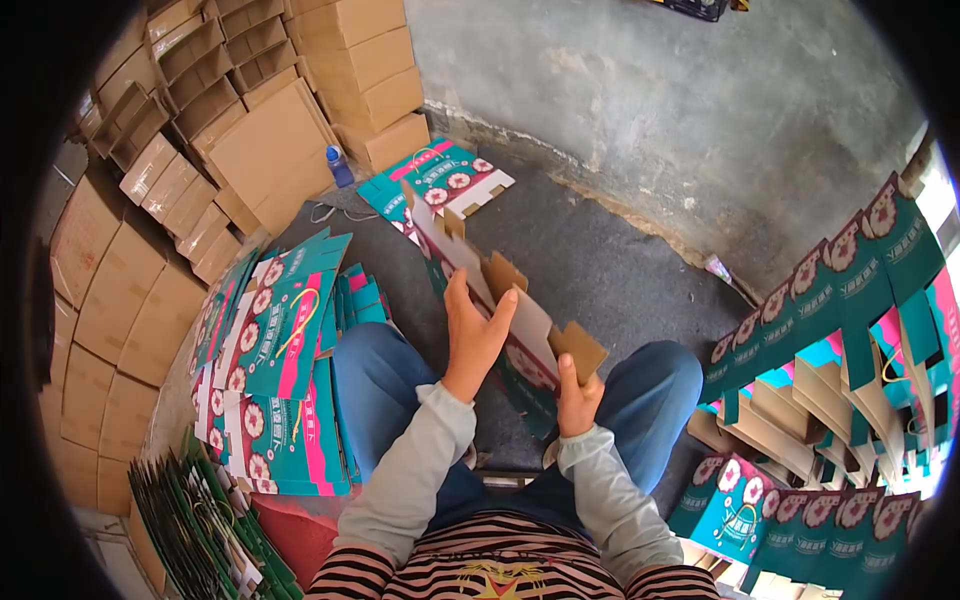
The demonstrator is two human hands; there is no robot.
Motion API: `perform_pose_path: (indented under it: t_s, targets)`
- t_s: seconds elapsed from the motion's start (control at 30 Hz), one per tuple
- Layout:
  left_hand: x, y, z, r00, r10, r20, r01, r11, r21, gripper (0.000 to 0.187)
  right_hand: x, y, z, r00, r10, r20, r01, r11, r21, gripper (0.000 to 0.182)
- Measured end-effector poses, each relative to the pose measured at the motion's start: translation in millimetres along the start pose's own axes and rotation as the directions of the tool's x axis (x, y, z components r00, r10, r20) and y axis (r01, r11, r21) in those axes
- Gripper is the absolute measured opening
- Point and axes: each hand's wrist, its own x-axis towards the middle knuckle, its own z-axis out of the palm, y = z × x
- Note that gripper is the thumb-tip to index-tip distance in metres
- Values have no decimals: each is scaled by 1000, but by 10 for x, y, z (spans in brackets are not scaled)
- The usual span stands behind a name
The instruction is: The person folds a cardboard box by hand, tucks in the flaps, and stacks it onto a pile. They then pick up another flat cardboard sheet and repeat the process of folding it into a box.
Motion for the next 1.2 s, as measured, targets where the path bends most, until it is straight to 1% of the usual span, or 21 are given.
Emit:
perform_pose_path:
  t_s: [0.03,0.07,0.17,0.2,0.3,0.33,0.37,0.43,0.47,0.57,0.6,0.7,0.73,0.83,0.87,0.93,0.97,1.07,1.13,1.17,1.2]
  targets:
    - [-24,-75,78,1000,-8,-19,9,999,42,71,-93,79,-63,999,40,17,-40,999,-14,33]
    - [-57,-159,144,998,-57,-19,57,998,11,70,-182,158,-76,1000,-5,-6,6,997,81,32]
    - [-143,-450,223,994,-86,-62,93,987,128,69,-233,235,-153,999,-15,-41,20,992,121,30]
    - [-162,-474,240,996,-55,-76,64,992,109,61,-227,245,-174,999,16,-39,-11,991,133,30]
    - [-160,-574,216,992,-94,80,87,993,85,67,-166,275,-282,992,77,-100,-68,993,92,32]
    - [-141,-655,224,998,-28,55,22,994,106,57,-113,311,-345,988,93,-123,-84,994,75,33]
    - [-178,-690,218,993,-97,61,98,995,-12,53,-83,342,-373,987,91,-133,-81,993,82,33]
    - [-234,-572,126,969,-227,96,244,940,-240,46,-19,350,-379,984,85,-155,-69,992,102,33]
    - [-292,-745,175,974,-224,37,226,946,-234,32,6,348,-374,979,98,-177,-80,991,105,34]
    - [-344,-521,-56,935,-288,206,319,937,-139,22,69,342,-399,971,154,-184,-138,986,98,34]
    - [-395,-527,-56,968,-196,154,222,959,-175,13,91,367,-397,969,150,-195,-129,985,115,35]
    - [-545,-505,-178,947,-196,256,251,946,-205,14,120,407,-390,964,177,-197,-141,973,182,35]
    - [-570,-432,-303,880,-257,399,314,946,-83,17,121,454,-390,967,179,-182,-137,965,224,34]
    - [-706,-328,-386,908,-193,372,270,948,-167,17,97,329,-353,979,125,-161,-93,977,190,30]
    - [-718,-270,-432,910,-156,385,233,959,-162,18,103,304,-364,988,82,-132,-59,984,169,29]
    - [-706,-350,-483,865,-232,445,322,937,-138,22,101,262,-397,997,-4,-75,13,991,131,28]
    - [-684,-406,-501,839,-268,474,365,923,-124,24,92,230,-395,997,-65,-37,67,995,76,29]
    - [-554,-562,-467,858,-210,468,357,900,-250,28,66,115,-373,969,-232,87,238,968,-78,35]
    - [-490,-581,-453,824,-281,492,427,879,-213,28,57,199,-405,932,-321,167,356,896,-265,36]
    - [-480,-592,-439,804,-318,503,462,866,-191,28,48,244,-422,911,-354,213,409,842,-352,37]
    - [-498,-647,-405,823,-296,485,440,873,-213,26,32,258,-415,925,-308,224,372,859,-353,40]
